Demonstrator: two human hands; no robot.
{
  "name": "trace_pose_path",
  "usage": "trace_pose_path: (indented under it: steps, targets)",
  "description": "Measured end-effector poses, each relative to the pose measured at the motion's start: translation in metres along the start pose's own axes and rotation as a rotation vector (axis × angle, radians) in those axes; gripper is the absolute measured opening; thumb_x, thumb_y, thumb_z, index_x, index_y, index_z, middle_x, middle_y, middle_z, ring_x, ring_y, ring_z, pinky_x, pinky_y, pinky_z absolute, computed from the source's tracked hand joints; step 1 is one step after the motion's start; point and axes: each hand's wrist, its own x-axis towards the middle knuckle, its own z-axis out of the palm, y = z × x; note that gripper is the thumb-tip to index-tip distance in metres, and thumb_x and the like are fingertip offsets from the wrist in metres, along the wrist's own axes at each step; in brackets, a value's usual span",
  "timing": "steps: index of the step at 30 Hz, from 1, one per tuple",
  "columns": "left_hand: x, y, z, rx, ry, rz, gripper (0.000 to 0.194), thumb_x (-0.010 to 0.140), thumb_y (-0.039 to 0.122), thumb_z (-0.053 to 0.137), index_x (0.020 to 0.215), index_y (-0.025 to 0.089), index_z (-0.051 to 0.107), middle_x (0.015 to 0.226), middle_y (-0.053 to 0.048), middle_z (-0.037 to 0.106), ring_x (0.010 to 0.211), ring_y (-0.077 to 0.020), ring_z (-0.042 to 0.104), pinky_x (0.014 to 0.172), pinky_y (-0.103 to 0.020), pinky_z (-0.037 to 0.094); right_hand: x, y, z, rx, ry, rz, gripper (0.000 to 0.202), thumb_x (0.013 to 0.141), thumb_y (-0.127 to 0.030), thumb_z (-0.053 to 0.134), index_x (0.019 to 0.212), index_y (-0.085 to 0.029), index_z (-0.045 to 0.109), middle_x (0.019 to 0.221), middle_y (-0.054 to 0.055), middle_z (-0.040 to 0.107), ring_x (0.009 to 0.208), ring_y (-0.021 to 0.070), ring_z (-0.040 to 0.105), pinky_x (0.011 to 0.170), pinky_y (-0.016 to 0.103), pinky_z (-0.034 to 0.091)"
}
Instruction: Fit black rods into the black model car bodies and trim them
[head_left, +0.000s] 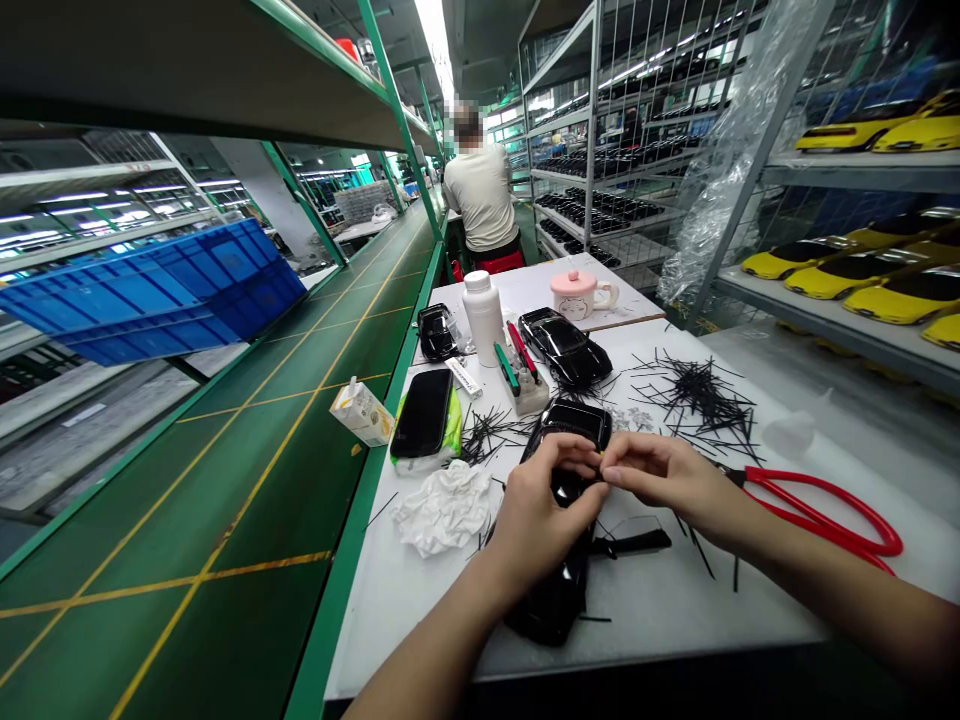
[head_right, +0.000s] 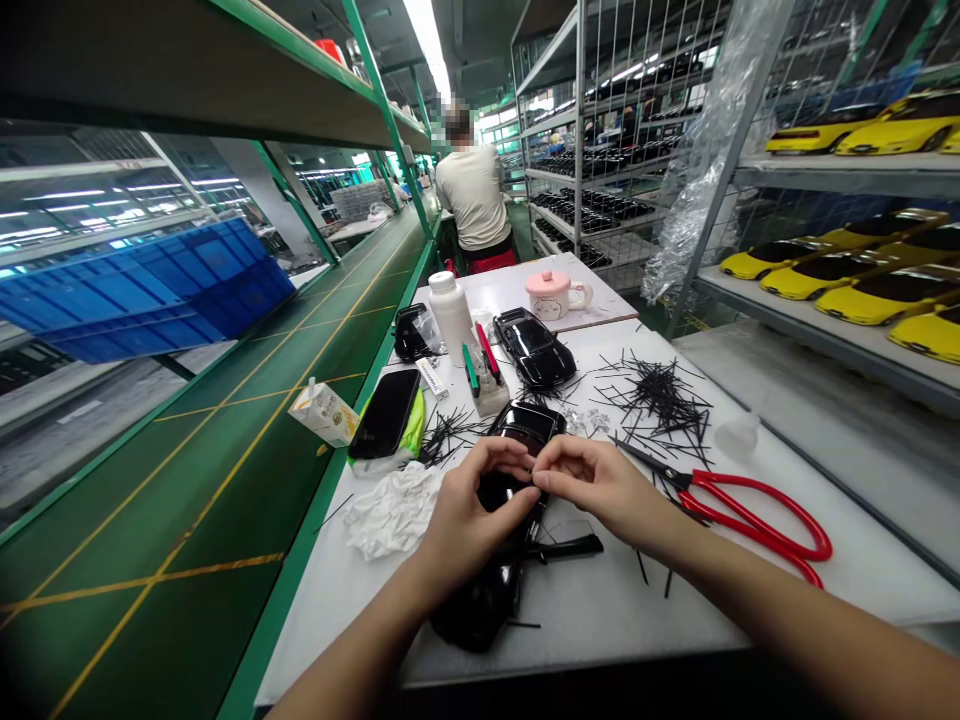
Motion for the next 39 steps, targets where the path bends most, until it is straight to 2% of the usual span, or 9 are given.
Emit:
trace_pose_path:
  steps: [3,8,16,19,23,30,33,36,39]
  targets:
    - [0.000,-0.001,0.000,-0.022,0.017,0.007,0.021,0.086,0.015,0.066,0.105,0.019,0.057,0.094,-0.002,0.072,0.086,-0.0132,0.069,0.082,-0.025,0.054,-0.001,0.000,-0.002,-0.051,0.011,-0.049,0.026,0.083,-0.044,0.075,0.081,-0.019,0.068,0.073,-0.001,0.055,0.067,0.0113,0.046,0.060,0.025,0.034]
    - [0.001,0.001,-0.001,0.017,0.025,0.005,0.012,0.085,0.014,0.065,0.095,0.019,0.058,0.089,-0.002,0.071,0.083,-0.0137,0.068,0.079,-0.026,0.053,-0.002,-0.002,-0.001,-0.078,0.014,-0.075,0.024,0.085,-0.043,0.073,0.082,-0.020,0.068,0.075,0.000,0.056,0.069,0.0131,0.048,0.062,0.027,0.036]
    - [0.004,0.003,-0.004,0.308,0.003,-0.011,0.017,0.079,0.006,0.062,0.085,0.021,0.061,0.091,0.000,0.071,0.092,-0.0199,0.063,0.092,-0.037,0.044,-0.005,-0.001,-0.008,0.098,-0.030,-0.020,0.027,0.084,-0.045,0.074,0.081,-0.020,0.064,0.066,-0.004,0.041,0.054,0.0085,0.030,0.049,0.025,0.019]
    - [0.005,0.002,-0.006,0.391,-0.021,-0.002,0.021,0.076,0.005,0.063,0.090,0.021,0.061,0.098,-0.002,0.070,0.099,-0.0225,0.060,0.094,-0.039,0.043,-0.006,-0.001,-0.012,0.193,-0.032,-0.016,0.025,0.083,-0.042,0.076,0.078,-0.020,0.064,0.066,-0.004,0.040,0.054,0.0078,0.031,0.049,0.025,0.018]
    - [0.004,0.000,-0.007,0.365,-0.040,0.030,0.031,0.073,0.004,0.065,0.099,0.021,0.060,0.108,-0.004,0.068,0.106,-0.0236,0.058,0.095,-0.038,0.044,-0.007,-0.003,-0.014,0.233,-0.031,-0.011,0.024,0.081,-0.040,0.079,0.078,-0.021,0.065,0.069,-0.003,0.040,0.055,0.0074,0.032,0.049,0.026,0.018]
    - [0.006,-0.003,0.000,0.425,-0.052,0.115,0.016,0.083,0.007,0.060,0.089,0.022,0.061,0.096,-0.002,0.070,0.098,-0.0210,0.060,0.094,-0.037,0.043,-0.009,-0.003,-0.014,0.166,-0.064,-0.034,0.026,0.084,-0.042,0.075,0.078,-0.020,0.063,0.071,-0.002,0.043,0.054,0.0084,0.033,0.048,0.026,0.021]
    - [0.007,-0.005,0.001,0.438,-0.052,0.108,0.014,0.084,0.009,0.061,0.089,0.022,0.060,0.094,-0.001,0.070,0.096,-0.0205,0.061,0.092,-0.036,0.044,-0.008,-0.002,-0.016,0.018,-0.033,-0.056,0.023,0.087,-0.044,0.070,0.087,-0.022,0.062,0.069,-0.003,0.042,0.055,0.0100,0.035,0.049,0.025,0.025]
    - [0.007,-0.006,0.001,0.434,-0.039,0.082,0.013,0.084,0.010,0.061,0.088,0.022,0.058,0.093,-0.001,0.069,0.095,-0.0207,0.060,0.090,-0.035,0.045,-0.007,-0.001,-0.016,-0.380,-0.018,-0.143,0.017,0.090,-0.034,0.066,0.103,-0.024,0.060,0.068,-0.004,0.043,0.059,0.0130,0.041,0.055,0.027,0.033]
    - [0.007,-0.006,0.002,0.439,-0.025,0.045,0.013,0.083,0.012,0.062,0.085,0.022,0.055,0.092,-0.002,0.067,0.093,-0.0214,0.060,0.088,-0.035,0.045,-0.005,0.003,-0.012,-0.672,-0.053,-0.232,0.015,0.088,-0.029,0.066,0.100,-0.024,0.059,0.072,-0.002,0.048,0.060,0.0136,0.043,0.057,0.028,0.035]
